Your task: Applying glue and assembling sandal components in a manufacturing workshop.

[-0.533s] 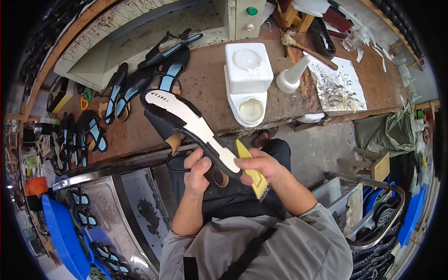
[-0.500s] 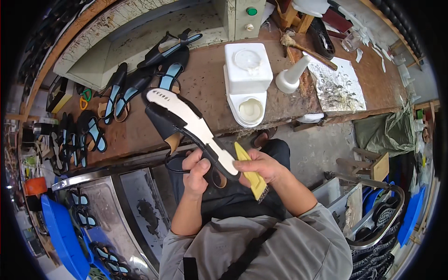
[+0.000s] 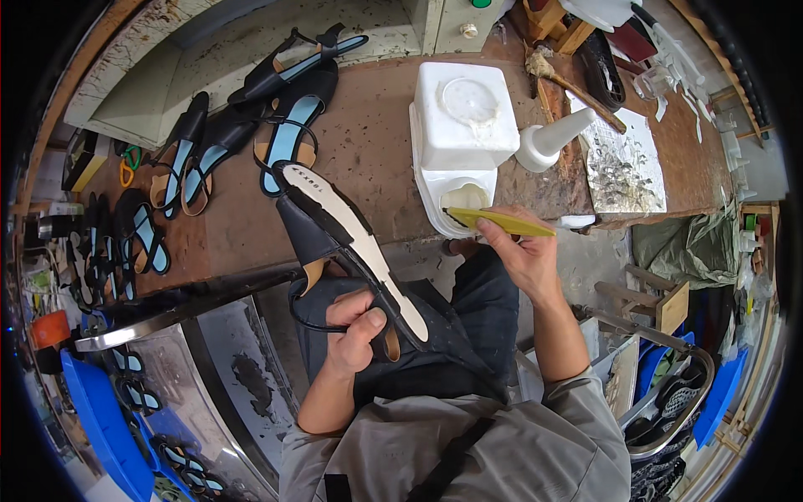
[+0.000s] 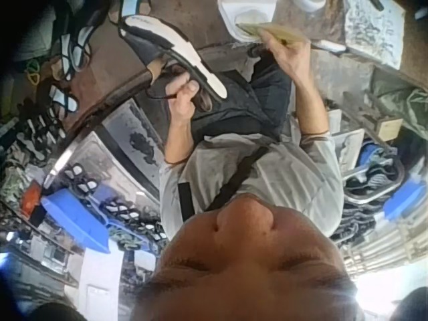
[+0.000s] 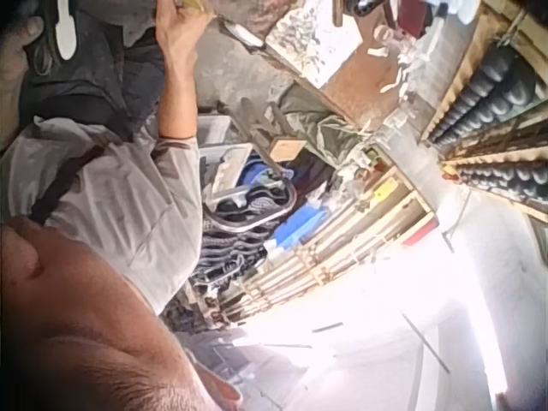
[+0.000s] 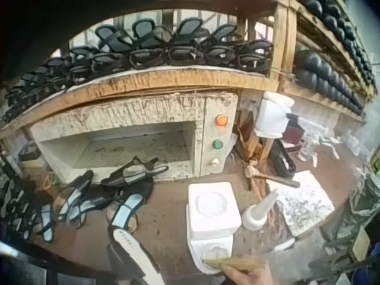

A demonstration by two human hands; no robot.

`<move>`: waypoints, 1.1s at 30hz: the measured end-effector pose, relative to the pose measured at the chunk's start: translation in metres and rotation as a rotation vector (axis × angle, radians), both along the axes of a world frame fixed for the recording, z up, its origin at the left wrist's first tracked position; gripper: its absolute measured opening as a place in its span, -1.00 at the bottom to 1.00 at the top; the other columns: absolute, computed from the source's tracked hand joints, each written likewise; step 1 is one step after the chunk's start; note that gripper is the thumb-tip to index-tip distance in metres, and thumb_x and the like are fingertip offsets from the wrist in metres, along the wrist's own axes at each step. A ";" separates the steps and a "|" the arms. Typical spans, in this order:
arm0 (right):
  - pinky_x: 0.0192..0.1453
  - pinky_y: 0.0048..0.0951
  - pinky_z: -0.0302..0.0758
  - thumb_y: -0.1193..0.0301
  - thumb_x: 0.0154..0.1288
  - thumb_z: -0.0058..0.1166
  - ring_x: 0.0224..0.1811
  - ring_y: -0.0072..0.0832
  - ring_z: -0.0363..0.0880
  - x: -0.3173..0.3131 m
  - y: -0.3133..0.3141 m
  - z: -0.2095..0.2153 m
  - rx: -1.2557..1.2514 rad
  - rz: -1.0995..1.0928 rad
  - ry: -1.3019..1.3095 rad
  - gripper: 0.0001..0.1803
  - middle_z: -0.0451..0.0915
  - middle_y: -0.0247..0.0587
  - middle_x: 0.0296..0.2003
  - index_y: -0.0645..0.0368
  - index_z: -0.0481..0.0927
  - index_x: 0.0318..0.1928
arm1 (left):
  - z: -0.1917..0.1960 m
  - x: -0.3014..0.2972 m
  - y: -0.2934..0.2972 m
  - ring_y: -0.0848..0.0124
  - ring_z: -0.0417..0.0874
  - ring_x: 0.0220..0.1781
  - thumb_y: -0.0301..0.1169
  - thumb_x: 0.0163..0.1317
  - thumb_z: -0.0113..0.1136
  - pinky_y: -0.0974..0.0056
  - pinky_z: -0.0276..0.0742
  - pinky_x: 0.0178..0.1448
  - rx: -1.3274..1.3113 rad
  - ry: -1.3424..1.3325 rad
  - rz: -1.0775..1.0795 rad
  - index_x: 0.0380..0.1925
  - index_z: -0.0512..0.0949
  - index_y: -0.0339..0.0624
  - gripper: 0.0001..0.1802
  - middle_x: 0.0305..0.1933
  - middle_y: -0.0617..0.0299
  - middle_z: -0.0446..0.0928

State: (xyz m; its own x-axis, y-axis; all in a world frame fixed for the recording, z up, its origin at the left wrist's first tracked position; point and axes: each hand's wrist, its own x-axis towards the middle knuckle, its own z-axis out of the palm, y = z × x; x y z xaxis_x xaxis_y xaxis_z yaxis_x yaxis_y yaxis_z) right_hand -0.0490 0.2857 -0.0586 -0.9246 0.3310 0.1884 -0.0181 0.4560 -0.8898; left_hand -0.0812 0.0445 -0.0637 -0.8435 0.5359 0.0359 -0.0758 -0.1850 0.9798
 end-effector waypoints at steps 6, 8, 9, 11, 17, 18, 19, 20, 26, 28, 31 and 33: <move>-0.40 -0.61 0.40 0.52 0.18 0.12 -0.48 -0.63 0.49 0.002 0.000 0.000 -0.296 -0.015 -0.102 -0.88 0.57 -0.30 -0.45 0.33 0.60 -0.29 | -0.003 0.001 0.005 0.55 0.26 -0.66 -0.31 -0.02 0.00 0.38 0.09 -0.55 0.002 -0.099 0.048 -0.76 0.31 -0.34 -0.68 -0.70 0.29 0.34; -0.40 -0.61 0.41 0.53 0.17 0.13 -0.49 -0.64 0.48 0.004 -0.002 0.005 -0.303 0.000 -0.115 -0.87 0.57 -0.30 -0.47 0.35 0.59 -0.29 | 0.004 0.002 0.007 0.53 0.30 -0.65 -0.31 -0.01 0.00 0.39 0.13 -0.55 0.043 -0.118 0.040 -0.75 0.35 -0.36 -0.68 -0.68 0.25 0.39; -0.40 -0.61 0.41 0.53 0.16 0.14 -0.51 -0.66 0.47 0.005 -0.004 0.008 -0.314 0.017 -0.125 -0.87 0.56 -0.30 -0.48 0.36 0.59 -0.30 | 0.008 0.003 0.007 0.52 0.35 -0.64 -0.31 -0.01 0.00 0.39 0.17 -0.54 0.080 -0.132 0.031 -0.73 0.38 -0.38 -0.68 -0.66 0.22 0.43; -0.40 -0.61 0.41 0.53 0.14 0.15 -0.54 -0.64 0.47 0.018 -0.004 0.023 -0.439 0.004 -0.117 -0.87 0.56 -0.27 -0.51 0.37 0.58 -0.32 | 0.014 0.008 0.008 0.47 0.46 -0.60 -0.31 0.00 0.01 0.40 0.27 -0.51 0.128 -0.199 -0.018 -0.66 0.45 -0.44 -0.68 -0.60 0.13 0.52; -0.45 -0.46 0.43 0.52 0.06 0.19 -0.57 -0.42 0.53 0.043 -0.050 0.050 -0.515 0.215 0.363 -0.84 0.60 -0.08 -0.52 0.37 0.57 -0.35 | 0.025 0.024 0.000 0.36 0.53 -0.51 -0.36 0.12 -0.07 0.32 0.39 -0.41 0.327 -0.077 -0.191 -0.48 0.50 -0.47 -0.68 -0.51 0.06 0.54; -0.45 -0.46 0.44 0.53 0.03 0.20 -0.55 -0.40 0.55 0.044 -0.058 0.054 -0.464 0.226 0.409 -0.84 0.60 -0.08 -0.53 0.38 0.57 -0.36 | 0.028 0.029 -0.001 0.36 0.50 -0.54 -0.36 0.13 -0.07 0.32 0.37 -0.42 0.350 -0.050 -0.180 -0.50 0.50 -0.47 -0.69 -0.53 0.07 0.53; -0.44 -0.46 0.44 0.55 0.01 0.22 -0.53 -0.38 0.56 0.046 -0.064 0.056 -0.412 0.236 0.455 -0.84 0.60 -0.07 -0.53 0.38 0.58 -0.37 | 0.032 0.033 0.000 0.36 0.48 -0.56 -0.36 0.13 -0.07 0.31 0.35 -0.44 0.376 -0.023 -0.169 -0.51 0.49 -0.46 -0.69 -0.55 0.09 0.51; -0.44 -0.46 0.44 0.55 0.01 0.22 -0.53 -0.38 0.56 0.050 -0.065 0.059 -0.409 0.243 0.459 -0.84 0.60 -0.07 -0.53 0.38 0.58 -0.37 | 0.038 0.036 0.001 0.34 0.44 -0.59 -0.37 0.14 -0.07 0.30 0.32 -0.46 0.364 0.046 -0.140 -0.55 0.47 -0.45 -0.70 -0.58 0.10 0.48; -0.50 -0.47 0.43 0.57 -0.03 0.23 -0.53 -0.38 0.58 0.079 -0.077 0.069 -0.309 0.333 0.505 -0.84 0.61 -0.04 -0.50 0.39 0.59 -0.38 | 0.048 0.059 -0.014 0.36 0.40 -0.61 -0.37 0.14 -0.06 0.28 0.27 -0.50 0.392 0.083 -0.128 -0.57 0.45 -0.45 -0.70 -0.61 0.11 0.45; -0.51 -0.47 0.42 0.57 -0.04 0.23 -0.54 -0.38 0.58 0.088 -0.081 0.072 -0.304 0.343 0.521 -0.83 0.62 -0.04 -0.50 0.39 0.59 -0.38 | 0.049 0.066 -0.017 0.36 0.39 -0.61 -0.37 0.14 -0.06 0.29 0.27 -0.50 0.423 0.073 -0.130 -0.57 0.45 -0.46 -0.69 -0.61 0.10 0.45; -0.52 -0.48 0.42 0.57 -0.05 0.24 -0.56 -0.39 0.58 0.099 -0.084 0.075 -0.309 0.356 0.550 -0.82 0.62 -0.05 -0.51 0.38 0.59 -0.38 | 0.059 0.069 -0.021 0.37 0.39 -0.60 -0.37 0.14 -0.06 0.29 0.27 -0.49 0.419 0.108 -0.144 -0.58 0.45 -0.47 -0.69 -0.59 0.09 0.46; -0.52 -0.48 0.41 0.56 -0.06 0.25 -0.57 -0.39 0.58 0.105 -0.086 0.077 -0.315 0.359 0.563 -0.82 0.62 -0.05 -0.51 0.38 0.59 -0.38 | 0.064 0.072 -0.022 0.37 0.39 -0.60 -0.37 0.13 -0.06 0.29 0.26 -0.49 0.390 0.154 -0.154 -0.58 0.44 -0.47 -0.69 -0.59 0.08 0.46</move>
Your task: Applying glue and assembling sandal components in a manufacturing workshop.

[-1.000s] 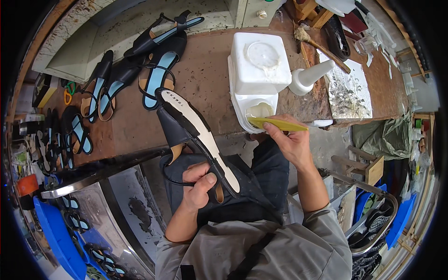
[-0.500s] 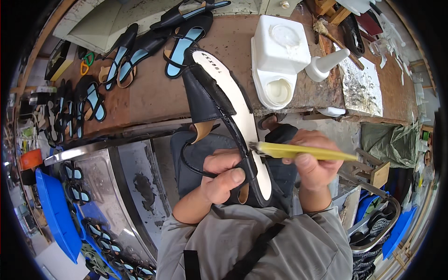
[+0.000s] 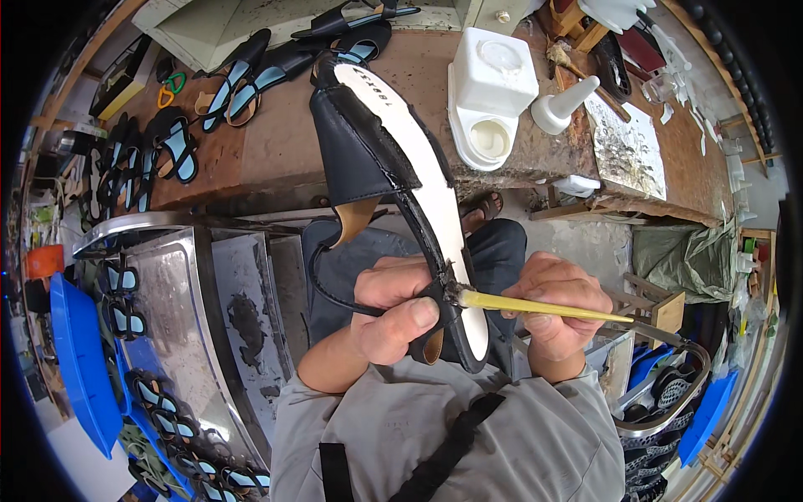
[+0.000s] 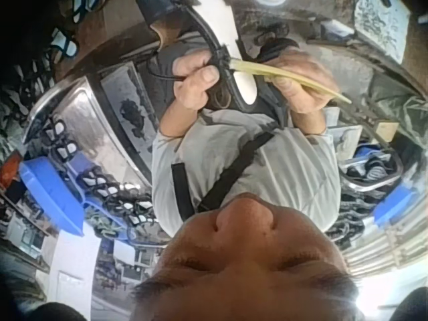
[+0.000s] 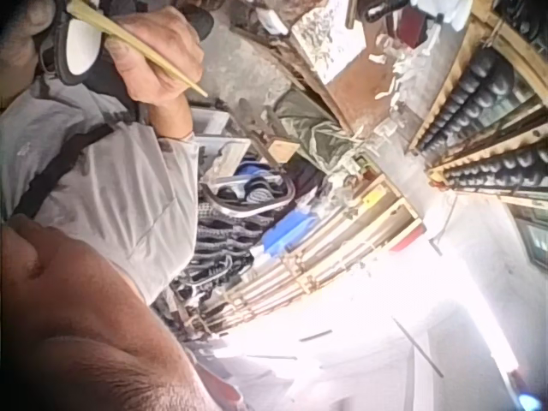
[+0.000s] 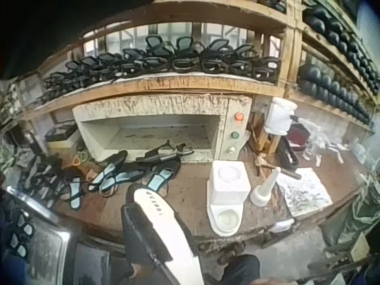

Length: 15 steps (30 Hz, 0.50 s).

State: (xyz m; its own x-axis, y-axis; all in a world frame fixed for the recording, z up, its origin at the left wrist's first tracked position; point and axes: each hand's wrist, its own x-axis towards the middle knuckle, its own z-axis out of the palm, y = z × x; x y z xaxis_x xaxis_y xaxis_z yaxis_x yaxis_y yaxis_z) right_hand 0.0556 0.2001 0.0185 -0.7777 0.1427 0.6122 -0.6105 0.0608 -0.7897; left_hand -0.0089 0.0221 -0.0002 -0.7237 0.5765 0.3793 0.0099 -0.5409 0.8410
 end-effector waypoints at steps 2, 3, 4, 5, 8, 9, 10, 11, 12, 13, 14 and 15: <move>-0.52 -0.48 0.42 0.56 -0.07 0.25 -0.58 -0.39 0.57 0.004 -0.001 0.003 0.021 0.020 0.037 -0.82 0.62 -0.05 -0.51 0.37 0.59 -0.39 | 0.000 0.006 -0.001 0.36 0.40 -0.58 -0.39 0.12 -0.06 0.29 0.29 -0.46 0.018 -0.039 0.009 -0.58 0.44 -0.48 -0.70 -0.57 0.06 0.47; -0.52 -0.48 0.42 0.56 -0.07 0.25 -0.58 -0.39 0.57 0.006 -0.001 0.004 0.024 0.021 0.038 -0.82 0.62 -0.05 -0.51 0.37 0.59 -0.39 | 0.001 0.007 -0.001 0.36 0.40 -0.58 -0.39 0.12 -0.06 0.29 0.29 -0.46 0.021 -0.039 0.010 -0.58 0.44 -0.48 -0.70 -0.57 0.06 0.47; -0.52 -0.48 0.42 0.55 -0.06 0.25 -0.58 -0.39 0.57 0.008 -0.001 0.005 0.024 0.023 0.052 -0.82 0.62 -0.04 -0.51 0.37 0.59 -0.40 | 0.003 0.008 -0.001 0.35 0.41 -0.58 -0.39 0.11 -0.07 0.28 0.30 -0.44 0.033 -0.030 0.013 -0.58 0.44 -0.48 -0.70 -0.56 0.05 0.47; -0.52 -0.48 0.42 0.55 -0.06 0.26 -0.58 -0.38 0.57 0.010 -0.001 0.005 0.024 0.025 0.065 -0.83 0.61 -0.03 -0.52 0.37 0.59 -0.40 | 0.004 0.009 -0.001 0.35 0.41 -0.57 -0.40 0.11 -0.07 0.28 0.32 -0.43 0.044 -0.023 0.015 -0.58 0.44 -0.48 -0.71 -0.56 0.04 0.47; -0.53 -0.49 0.41 0.53 -0.07 0.27 -0.60 -0.37 0.56 0.012 -0.001 0.005 0.056 0.017 0.121 -0.82 0.61 -0.02 -0.53 0.37 0.58 -0.42 | 0.010 0.013 0.001 0.34 0.42 -0.56 -0.40 0.11 -0.07 0.26 0.34 -0.41 0.065 -0.041 0.020 -0.58 0.44 -0.48 -0.71 -0.55 0.04 0.48; -0.53 -0.49 0.41 0.53 -0.07 0.27 -0.60 -0.37 0.56 0.014 -0.001 0.006 0.056 0.015 0.121 -0.82 0.61 -0.02 -0.53 0.37 0.58 -0.42 | 0.010 0.014 0.001 0.34 0.42 -0.56 -0.40 0.11 -0.07 0.26 0.34 -0.41 0.065 -0.041 0.019 -0.58 0.44 -0.48 -0.71 -0.55 0.04 0.48; -0.54 -0.48 0.41 0.53 -0.07 0.28 -0.61 -0.37 0.56 0.015 0.000 0.007 0.056 0.022 0.132 -0.81 0.61 -0.03 -0.53 0.37 0.58 -0.42 | 0.010 0.015 0.000 0.34 0.43 -0.56 -0.39 0.11 -0.07 0.26 0.33 -0.41 0.059 -0.017 0.022 -0.59 0.44 -0.48 -0.71 -0.55 0.04 0.49; -0.54 -0.47 0.41 0.52 -0.07 0.28 -0.62 -0.37 0.55 0.017 0.001 0.008 0.055 0.028 0.142 -0.81 0.60 -0.03 -0.54 0.37 0.58 -0.42 | 0.009 0.015 0.000 0.33 0.43 -0.55 -0.39 0.11 -0.07 0.26 0.33 -0.42 0.052 0.006 0.024 -0.59 0.44 -0.47 -0.71 -0.56 0.05 0.49; -0.54 -0.47 0.41 0.52 -0.07 0.28 -0.62 -0.37 0.55 0.019 0.004 0.009 0.054 0.029 0.144 -0.81 0.60 -0.03 -0.54 0.37 0.58 -0.42 | 0.009 0.015 -0.001 0.33 0.43 -0.55 -0.39 0.11 -0.07 0.26 0.33 -0.42 0.050 0.008 0.025 -0.59 0.44 -0.47 -0.71 -0.56 0.05 0.49; -0.55 -0.45 0.40 0.52 -0.06 0.28 -0.63 -0.37 0.54 0.021 0.008 0.010 0.043 0.069 0.108 -0.81 0.60 -0.04 -0.54 0.37 0.58 -0.42 | 0.009 0.014 -0.002 0.33 0.43 -0.56 -0.39 0.11 -0.06 0.26 0.32 -0.43 0.031 0.058 0.025 -0.60 0.44 -0.45 -0.71 -0.56 0.05 0.48; -0.55 -0.44 0.40 0.53 -0.06 0.27 -0.64 -0.37 0.53 0.023 0.011 0.011 0.033 0.108 0.073 -0.82 0.60 -0.05 -0.53 0.36 0.58 -0.42 | 0.009 0.013 -0.002 0.33 0.43 -0.56 -0.39 0.11 -0.06 0.25 0.31 -0.45 0.011 0.108 0.025 -0.61 0.45 -0.44 -0.71 -0.56 0.06 0.48; -0.55 -0.44 0.40 0.53 -0.06 0.27 -0.64 -0.37 0.53 0.023 0.011 0.015 0.031 0.100 0.075 -0.82 0.60 -0.05 -0.53 0.36 0.58 -0.42 | 0.010 0.014 -0.001 0.33 0.43 -0.56 -0.39 0.11 -0.06 0.25 0.31 -0.45 0.009 0.109 0.017 -0.61 0.45 -0.44 -0.71 -0.56 0.06 0.48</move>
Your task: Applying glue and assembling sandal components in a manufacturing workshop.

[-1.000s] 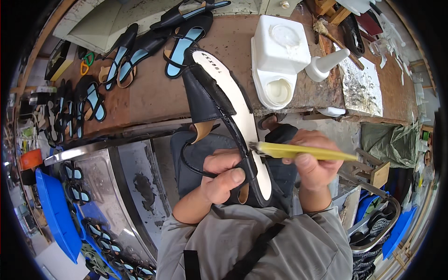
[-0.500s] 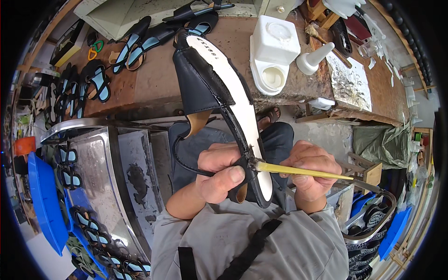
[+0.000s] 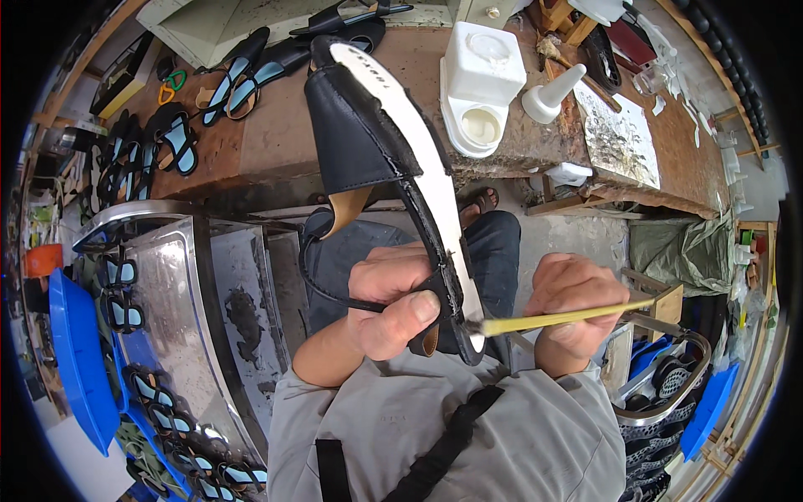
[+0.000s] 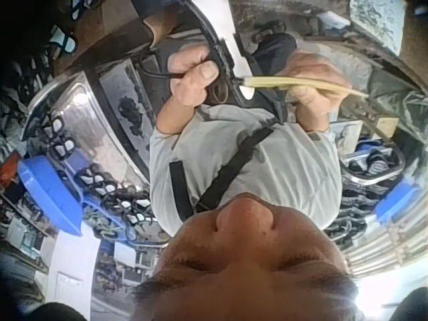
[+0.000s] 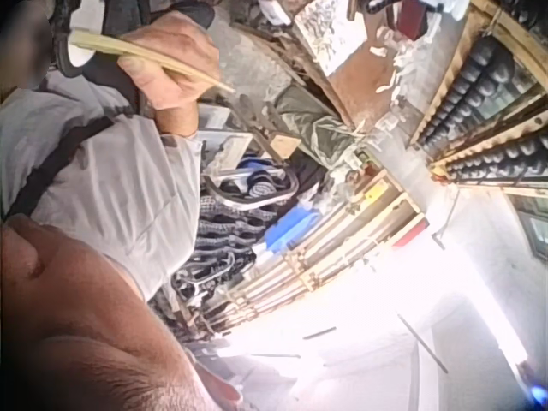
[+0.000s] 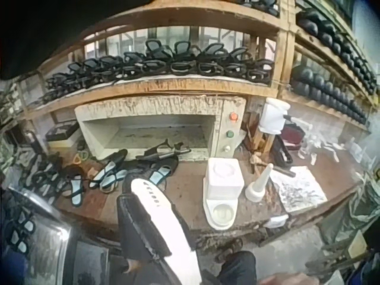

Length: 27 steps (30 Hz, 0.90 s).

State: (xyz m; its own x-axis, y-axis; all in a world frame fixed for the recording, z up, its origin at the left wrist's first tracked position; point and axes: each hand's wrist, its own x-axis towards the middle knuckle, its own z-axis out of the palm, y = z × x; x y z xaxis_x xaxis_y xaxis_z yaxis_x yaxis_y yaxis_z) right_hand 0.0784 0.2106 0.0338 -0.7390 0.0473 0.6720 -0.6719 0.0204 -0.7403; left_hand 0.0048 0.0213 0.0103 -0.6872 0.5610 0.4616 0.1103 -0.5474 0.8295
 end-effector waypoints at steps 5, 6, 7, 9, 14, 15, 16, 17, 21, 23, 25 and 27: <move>-0.56 -0.42 0.40 0.55 -0.07 0.25 -0.67 -0.37 0.50 -0.010 -0.006 0.010 -0.113 -0.102 -0.171 -0.85 0.60 -0.08 -0.56 0.35 0.59 -0.43 | -0.002 0.004 -0.006 0.34 0.37 -0.66 -0.30 0.13 -0.04 0.27 0.25 -0.52 -0.005 -0.100 -0.049 -0.70 0.41 -0.37 -0.64 -0.69 0.14 0.42; -0.56 -0.42 0.40 0.55 -0.07 0.25 -0.67 -0.37 0.50 -0.010 -0.006 0.009 -0.117 -0.096 -0.165 -0.85 0.60 -0.08 -0.56 0.35 0.59 -0.43 | -0.002 0.005 -0.004 0.35 0.38 -0.68 -0.27 0.12 -0.04 0.27 0.24 -0.54 0.023 -0.110 -0.049 -0.73 0.39 -0.35 -0.61 -0.73 0.16 0.41; -0.57 -0.44 0.40 0.56 -0.07 0.24 -0.67 -0.38 0.51 -0.007 -0.005 0.009 -0.101 -0.013 -0.130 -0.86 0.60 -0.09 -0.57 0.34 0.59 -0.44 | -0.002 0.005 -0.003 0.35 0.38 -0.68 -0.27 0.12 -0.04 0.27 0.24 -0.54 0.018 -0.102 -0.043 -0.73 0.39 -0.35 -0.61 -0.73 0.16 0.41; -0.59 -0.48 0.40 0.56 -0.07 0.24 -0.66 -0.40 0.53 -0.002 -0.006 0.008 -0.069 0.143 -0.053 -0.87 0.60 -0.13 -0.59 0.33 0.59 -0.44 | 0.001 0.005 0.000 0.34 0.40 -0.68 -0.28 0.11 -0.04 0.27 0.24 -0.55 0.099 -0.081 -0.068 -0.74 0.38 -0.34 -0.63 -0.72 0.15 0.41; -0.63 -0.56 0.30 0.40 0.09 0.18 -0.69 -0.52 0.47 -0.040 -0.007 0.015 -0.130 -0.020 -0.086 -0.80 0.54 -0.18 -0.62 0.33 0.56 -0.44 | 0.002 0.006 -0.005 0.21 0.43 -0.67 -0.30 0.04 0.01 0.22 0.28 -0.51 0.139 -0.041 -0.216 -0.83 0.33 -0.35 -0.61 -0.67 0.04 0.45; -0.63 -0.57 0.30 0.40 0.12 0.16 -0.68 -0.52 0.46 -0.049 -0.009 0.026 -0.162 -0.033 -0.122 -0.78 0.54 -0.15 -0.59 0.36 0.55 -0.39 | 0.010 0.010 -0.002 0.17 0.45 -0.62 -0.31 0.02 0.01 0.20 0.32 -0.45 0.204 -0.067 -0.192 -0.82 0.34 -0.36 -0.62 -0.63 -0.01 0.46; -0.58 -0.58 0.35 0.47 0.13 0.13 -0.63 -0.55 0.47 -0.057 -0.006 0.035 -0.212 -0.027 -0.185 -0.84 0.56 -0.18 -0.54 0.36 0.57 -0.37 | 0.011 0.008 0.000 0.16 0.46 -0.60 -0.31 0.01 0.02 0.19 0.33 -0.43 0.201 -0.016 -0.194 -0.82 0.35 -0.38 -0.62 -0.61 -0.04 0.47; -0.54 -0.58 0.40 0.54 0.15 0.11 -0.58 -0.57 0.48 -0.064 -0.003 0.041 -0.262 -0.020 -0.248 -0.89 0.59 -0.21 -0.49 0.37 0.59 -0.35 | 0.012 0.005 0.002 0.14 0.47 -0.58 -0.30 0.00 0.02 0.18 0.35 -0.41 0.199 0.036 -0.195 -0.82 0.36 -0.39 -0.62 -0.60 -0.06 0.48; -0.50 -0.56 0.44 0.56 0.05 0.17 -0.57 -0.49 0.50 -0.070 0.012 0.029 0.176 -0.147 0.242 -0.84 0.60 -0.17 -0.48 0.35 0.61 -0.30 | 0.013 0.006 0.005 0.15 0.47 -0.60 -0.28 -0.01 0.04 0.18 0.35 -0.43 0.199 0.037 -0.104 -0.83 0.37 -0.40 -0.60 -0.61 -0.05 0.49; -0.47 -0.46 0.48 0.58 -0.08 0.22 -0.51 -0.37 0.57 -0.048 -0.003 0.032 0.332 -0.163 0.323 -0.79 0.61 -0.12 -0.47 0.35 0.62 -0.33 | 0.011 0.005 -0.008 0.16 0.46 -0.63 -0.26 -0.02 0.05 0.18 0.35 -0.45 0.219 -0.056 -0.150 -0.83 0.39 -0.41 -0.60 -0.63 -0.05 0.49; -0.48 -0.50 0.48 0.61 -0.12 0.24 -0.52 -0.40 0.60 -0.023 0.000 0.022 0.184 0.123 0.022 -0.76 0.60 -0.09 -0.51 0.37 0.61 -0.32 | 0.002 -0.003 -0.021 0.23 0.50 -0.64 -0.21 -0.03 0.07 0.24 0.36 -0.50 0.121 -0.087 -0.133 -0.80 0.42 -0.41 -0.57 -0.66 0.00 0.49; -0.56 -0.51 0.42 0.55 0.00 0.19 -0.64 -0.45 0.51 -0.014 -0.003 0.008 -0.043 0.194 -0.062 -0.85 0.56 -0.11 -0.54 0.34 0.57 -0.37 | -0.004 -0.011 -0.017 0.27 0.50 -0.65 -0.18 -0.03 0.08 0.27 0.34 -0.52 0.158 -0.088 -0.028 -0.77 0.43 -0.42 -0.56 -0.66 0.02 0.50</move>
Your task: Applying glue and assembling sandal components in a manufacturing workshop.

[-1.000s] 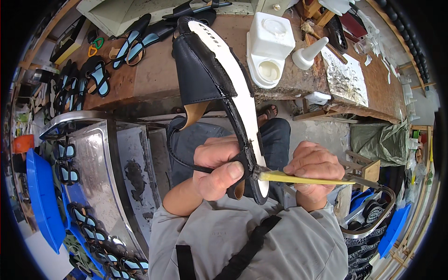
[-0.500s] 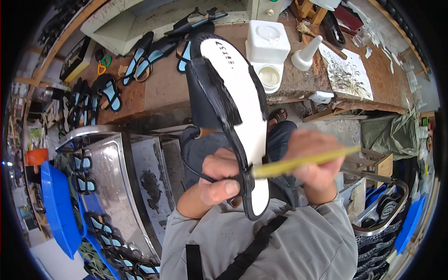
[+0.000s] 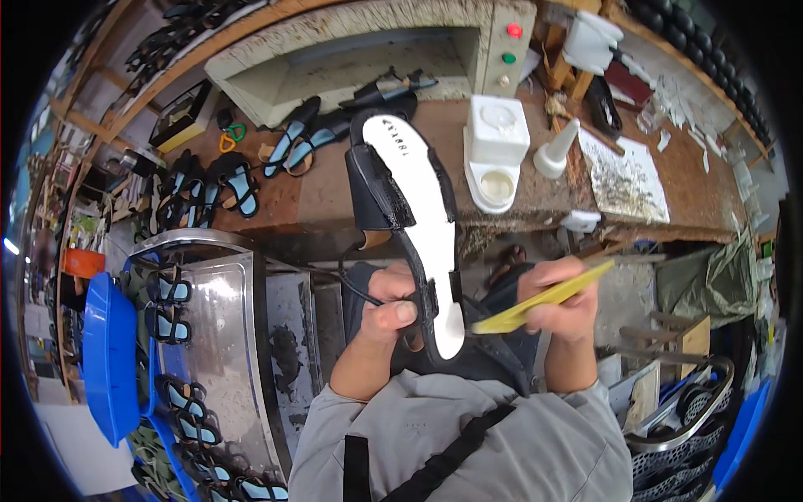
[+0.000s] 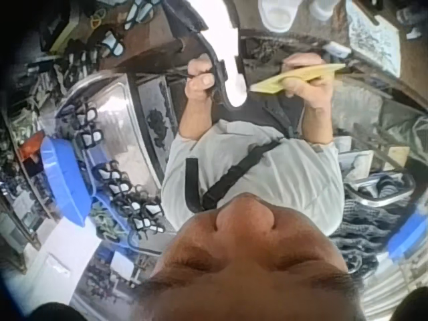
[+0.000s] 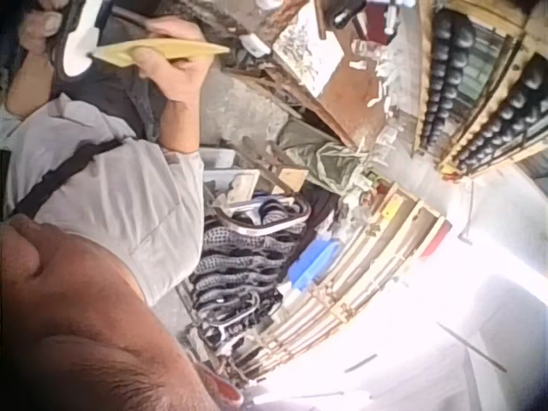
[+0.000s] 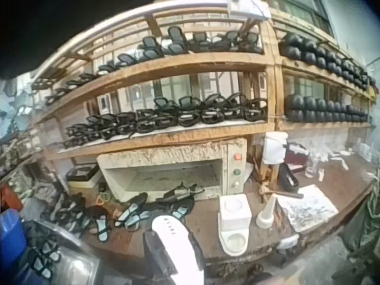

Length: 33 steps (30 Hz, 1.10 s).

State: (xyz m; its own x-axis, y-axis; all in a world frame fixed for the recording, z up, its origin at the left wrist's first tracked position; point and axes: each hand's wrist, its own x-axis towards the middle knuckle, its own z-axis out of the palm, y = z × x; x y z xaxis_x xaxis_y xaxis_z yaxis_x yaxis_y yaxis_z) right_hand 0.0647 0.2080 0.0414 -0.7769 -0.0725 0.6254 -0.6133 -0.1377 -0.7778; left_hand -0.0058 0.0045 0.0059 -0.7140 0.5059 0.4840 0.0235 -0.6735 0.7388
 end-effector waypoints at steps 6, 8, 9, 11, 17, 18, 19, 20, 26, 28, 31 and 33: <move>-0.37 -0.56 0.42 0.30 0.31 -0.05 -0.51 -0.51 0.49 -0.028 0.009 -0.017 -0.128 0.222 -0.759 -0.73 0.53 -0.20 -0.54 0.27 0.53 -0.34 | 0.010 -0.032 0.012 0.26 0.47 -0.62 -0.23 -0.10 0.04 0.26 0.27 -0.49 0.028 0.137 -0.015 -0.75 0.42 -0.44 -0.61 -0.62 -0.01 0.49; -0.37 -0.56 0.43 0.32 0.31 -0.03 -0.48 -0.53 0.53 -0.034 0.005 -0.031 -0.221 0.445 -0.770 -0.75 0.56 -0.23 -0.53 0.29 0.54 -0.26 | 0.010 -0.050 0.023 0.23 0.50 -0.58 -0.22 -0.09 0.04 0.27 0.31 -0.46 0.037 0.175 -0.069 -0.75 0.43 -0.46 -0.59 -0.59 -0.05 0.51; -0.41 -0.57 0.43 0.38 0.28 0.02 -0.52 -0.57 0.52 -0.040 0.001 -0.028 -0.242 0.400 -0.816 -0.81 0.55 -0.27 -0.55 0.29 0.53 -0.27 | 0.012 -0.059 0.027 0.28 0.53 -0.50 -0.20 -0.06 0.04 0.31 0.39 -0.35 0.071 0.169 -0.109 -0.65 0.47 -0.47 -0.59 -0.47 -0.05 0.56; -0.43 -0.58 0.43 0.39 0.26 0.06 -0.53 -0.58 0.51 -0.062 0.007 -0.017 -0.215 0.337 -0.758 -0.82 0.55 -0.29 -0.56 0.28 0.53 -0.29 | 0.017 -0.075 0.030 0.30 0.55 -0.44 -0.21 -0.04 0.05 0.31 0.41 -0.27 -0.022 0.043 -0.124 -0.58 0.49 -0.47 -0.59 -0.40 -0.03 0.57; -0.46 -0.60 0.43 0.39 0.23 0.10 -0.55 -0.60 0.51 -0.124 0.037 0.034 -0.136 0.205 -0.631 -0.82 0.51 -0.34 -0.56 0.28 0.51 -0.32 | 0.031 -0.125 0.038 0.44 0.51 -0.09 -0.17 0.17 0.05 0.37 0.40 -0.06 -0.139 -0.175 0.008 -0.02 0.38 -0.36 -0.50 -0.11 0.20 0.50; -0.46 -0.60 0.43 0.39 0.23 0.10 -0.55 -0.60 0.51 -0.130 0.042 0.047 -0.133 0.198 -0.623 -0.82 0.51 -0.34 -0.56 0.28 0.51 -0.32 | 0.039 -0.129 0.032 0.46 0.52 -0.15 -0.19 0.19 0.05 0.40 0.40 -0.12 -0.205 -0.238 0.038 -0.08 0.42 -0.34 -0.56 -0.17 0.21 0.52; -0.46 -0.60 0.44 0.39 0.23 0.10 -0.54 -0.60 0.52 -0.137 0.044 0.062 -0.146 0.184 -0.637 -0.82 0.51 -0.34 -0.56 0.28 0.51 -0.32 | 0.050 -0.132 0.016 0.49 0.54 -0.21 -0.22 0.22 0.04 0.44 0.41 -0.18 -0.272 -0.298 0.082 -0.14 0.46 -0.33 -0.62 -0.24 0.22 0.54; -0.46 -0.59 0.44 0.39 0.23 0.11 -0.54 -0.60 0.52 -0.144 0.046 0.075 -0.158 0.163 -0.649 -0.81 0.50 -0.34 -0.57 0.29 0.51 -0.31 | 0.060 -0.136 -0.002 0.50 0.55 -0.27 -0.25 0.23 0.03 0.47 0.41 -0.23 -0.405 -0.223 0.146 -0.18 0.49 -0.34 -0.66 -0.29 0.22 0.56; -0.43 -0.59 0.44 0.40 0.23 0.11 -0.51 -0.61 0.52 -0.183 0.010 0.168 -0.097 0.140 -0.619 -0.85 0.55 -0.32 -0.55 0.26 0.53 -0.32 | 0.207 -0.114 -0.002 0.52 0.58 -0.38 -0.43 0.23 0.09 0.48 0.47 -0.34 -0.547 -0.203 0.247 -0.14 0.49 -0.38 -0.74 -0.35 0.18 0.58; -0.42 -0.61 0.42 0.38 0.24 0.10 -0.51 -0.62 0.50 -0.194 -0.003 0.196 -0.081 0.143 -0.594 -0.83 0.56 -0.33 -0.55 0.26 0.54 -0.33 | 0.220 -0.122 -0.005 0.52 0.57 -0.39 -0.43 0.23 0.09 0.47 0.48 -0.34 -0.369 -0.191 0.163 -0.16 0.49 -0.39 -0.75 -0.39 0.17 0.56; -0.41 -0.61 0.40 0.31 0.28 0.05 -0.49 -0.64 0.48 -0.212 -0.020 0.226 0.089 0.199 -0.575 -0.76 0.57 -0.33 -0.54 0.27 0.57 -0.31 | 0.248 -0.128 -0.020 0.51 0.57 -0.46 -0.44 0.24 0.08 0.45 0.49 -0.37 -0.259 -0.194 0.290 -0.22 0.49 -0.39 -0.79 -0.45 0.16 0.55; -0.40 -0.61 0.40 0.30 0.29 0.04 -0.49 -0.64 0.48 -0.223 -0.031 0.243 0.125 0.217 -0.504 -0.74 0.56 -0.33 -0.55 0.28 0.57 -0.28 | 0.271 -0.144 -0.043 0.49 0.56 -0.51 -0.44 0.24 0.07 0.43 0.50 -0.40 -0.272 -0.158 0.350 -0.26 0.49 -0.38 -0.81 -0.48 0.16 0.55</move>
State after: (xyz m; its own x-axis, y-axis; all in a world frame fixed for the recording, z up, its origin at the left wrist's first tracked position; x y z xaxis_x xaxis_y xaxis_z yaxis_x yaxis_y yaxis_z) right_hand -0.1581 0.1772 0.2844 -0.9366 -0.3133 0.1568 -0.1291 -0.1072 -0.9858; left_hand -0.1496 -0.0382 0.2772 -0.9184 0.3151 0.2392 0.0880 -0.4268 0.9001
